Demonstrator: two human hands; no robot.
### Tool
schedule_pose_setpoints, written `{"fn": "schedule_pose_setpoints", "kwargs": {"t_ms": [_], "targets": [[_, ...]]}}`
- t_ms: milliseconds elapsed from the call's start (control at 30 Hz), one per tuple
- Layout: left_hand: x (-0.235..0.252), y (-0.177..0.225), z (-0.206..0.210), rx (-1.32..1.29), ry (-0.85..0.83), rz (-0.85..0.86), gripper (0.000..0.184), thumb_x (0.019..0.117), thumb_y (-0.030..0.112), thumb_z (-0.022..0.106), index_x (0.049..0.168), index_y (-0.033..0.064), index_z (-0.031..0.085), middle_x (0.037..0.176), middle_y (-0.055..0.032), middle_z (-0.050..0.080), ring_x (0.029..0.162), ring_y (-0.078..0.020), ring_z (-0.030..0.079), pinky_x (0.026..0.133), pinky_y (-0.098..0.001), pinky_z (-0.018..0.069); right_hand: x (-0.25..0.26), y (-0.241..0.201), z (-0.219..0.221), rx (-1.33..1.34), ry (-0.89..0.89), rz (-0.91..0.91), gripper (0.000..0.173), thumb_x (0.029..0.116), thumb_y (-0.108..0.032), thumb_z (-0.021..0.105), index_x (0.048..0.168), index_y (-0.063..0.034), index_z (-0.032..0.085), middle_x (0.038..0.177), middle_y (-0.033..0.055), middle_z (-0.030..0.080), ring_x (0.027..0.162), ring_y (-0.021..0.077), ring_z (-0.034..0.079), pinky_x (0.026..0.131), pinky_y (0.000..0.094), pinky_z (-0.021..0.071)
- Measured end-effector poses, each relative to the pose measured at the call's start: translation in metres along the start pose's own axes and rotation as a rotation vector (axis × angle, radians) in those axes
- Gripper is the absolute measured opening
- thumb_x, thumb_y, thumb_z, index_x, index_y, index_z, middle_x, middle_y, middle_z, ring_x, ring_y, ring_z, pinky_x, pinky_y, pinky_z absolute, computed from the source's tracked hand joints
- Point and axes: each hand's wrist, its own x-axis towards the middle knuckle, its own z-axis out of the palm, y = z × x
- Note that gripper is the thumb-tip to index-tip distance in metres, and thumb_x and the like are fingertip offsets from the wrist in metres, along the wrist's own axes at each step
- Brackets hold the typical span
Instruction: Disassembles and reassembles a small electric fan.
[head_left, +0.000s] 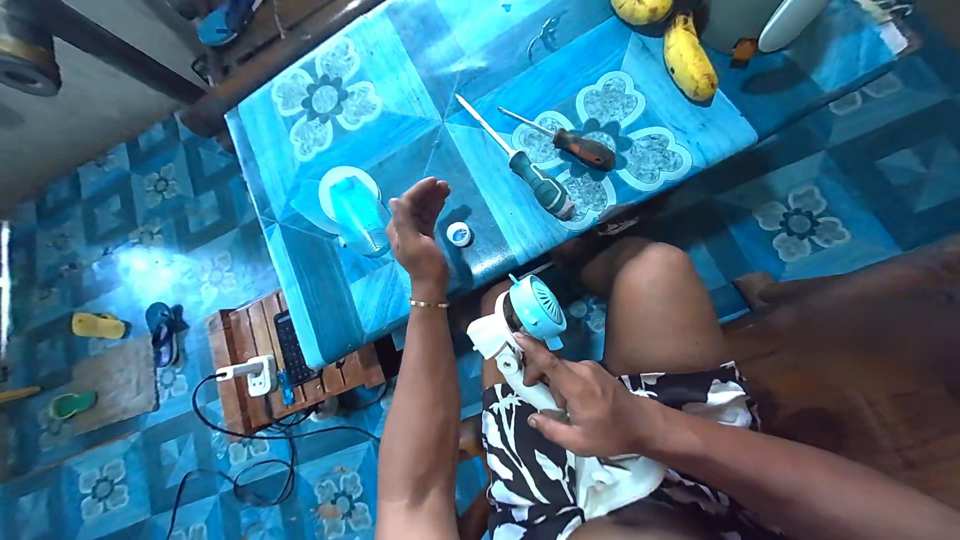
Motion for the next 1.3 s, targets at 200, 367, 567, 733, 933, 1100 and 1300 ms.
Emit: {"fn": "schedule_pose_setpoints", "kwargs": {"t_ms": [200,367,567,733,933,1100,1300], "targets": [[-0.124,0.023,-0.087,0.368,0.315,0.258,0.043,0.1113,0.037,0.032,0.115,0.0128,0.068,0.104,0.0067,0.072,0.095,-0.0090,0.070,0.089,-0.0345,0.0592,0.000,0.004,0.002,-0.057,-0.001,0.006,0.084,0.0876,-0.029,0.070,0.156,0.0035,0.033,0.106,0.0098,0.072,0.063,0.0149,0.063,0.057,0.0352,0.0560],[-0.193,0.000,-0.167,0.843,0.625,-0.633,0.035,0.0982,0.010,0.060,0.127,-0.0101,0.058,0.116,-0.0260,0.065,0.106,-0.0314,0.066,0.095,-0.0459,0.0530,0.001,0.002,0.004,-0.065,-0.051,0.009,0.086,0.0874,-0.032,0.068,0.157,0.0033,0.030,0.104,0.0059,0.072,0.058,0.0071,0.056,0.052,0.0269,0.0512],[-0.163,-0.017,-0.187,1.125,0.366,-1.076,0.072,0.0881,0.039,0.076,0.144,0.0008,0.051,0.152,-0.0302,0.040,0.126,-0.0516,0.052,0.097,-0.0679,0.0467,0.003,-0.008,0.016,-0.095,-0.085,-0.036,0.087,0.0877,-0.032,0.067,0.158,0.0019,0.028,0.104,0.0058,0.071,0.059,0.0031,0.056,0.053,0.0219,0.0505],[-0.163,-0.032,-0.216,1.334,0.252,-1.068,0.091,0.0905,0.058,0.068,0.155,0.0025,0.035,0.156,-0.0308,0.034,0.126,-0.0510,0.054,0.095,-0.0648,0.0504,0.012,-0.012,0.029,-0.117,-0.069,-0.061,0.088,0.0881,-0.033,0.067,0.160,-0.0004,0.026,0.103,0.0044,0.071,0.060,0.0014,0.053,0.052,0.0190,0.0479],[-0.177,-0.054,-0.241,1.389,0.218,-0.844,0.072,0.0924,0.053,0.067,0.147,0.0089,0.051,0.152,-0.0323,0.039,0.123,-0.0562,0.053,0.085,-0.0700,0.0517,0.012,-0.022,0.033,-0.156,-0.091,-0.075,0.088,0.0889,-0.030,0.068,0.160,-0.0005,0.025,0.107,0.0066,0.071,0.064,0.0019,0.057,0.055,0.0195,0.0506],[-0.167,-0.045,-0.271,1.353,0.256,-0.858,0.073,0.0941,0.051,0.066,0.151,0.0095,0.047,0.153,-0.0309,0.039,0.127,-0.0556,0.051,0.087,-0.0713,0.0500,0.010,-0.024,0.034,-0.151,-0.089,-0.115,0.090,0.0883,-0.029,0.070,0.160,-0.0012,0.023,0.107,0.0068,0.070,0.064,-0.0010,0.057,0.055,0.0158,0.0502],[-0.163,-0.042,-0.315,1.307,0.276,-0.841,0.072,0.0941,0.049,0.067,0.152,0.0095,0.047,0.153,-0.0305,0.039,0.123,-0.0563,0.054,0.087,-0.0745,0.0472,0.026,-0.028,0.053,-0.217,-0.162,-0.081,0.093,0.0854,-0.029,0.072,0.159,0.0021,0.023,0.107,0.0093,0.070,0.064,0.0013,0.057,0.054,0.0172,0.0495]]}}
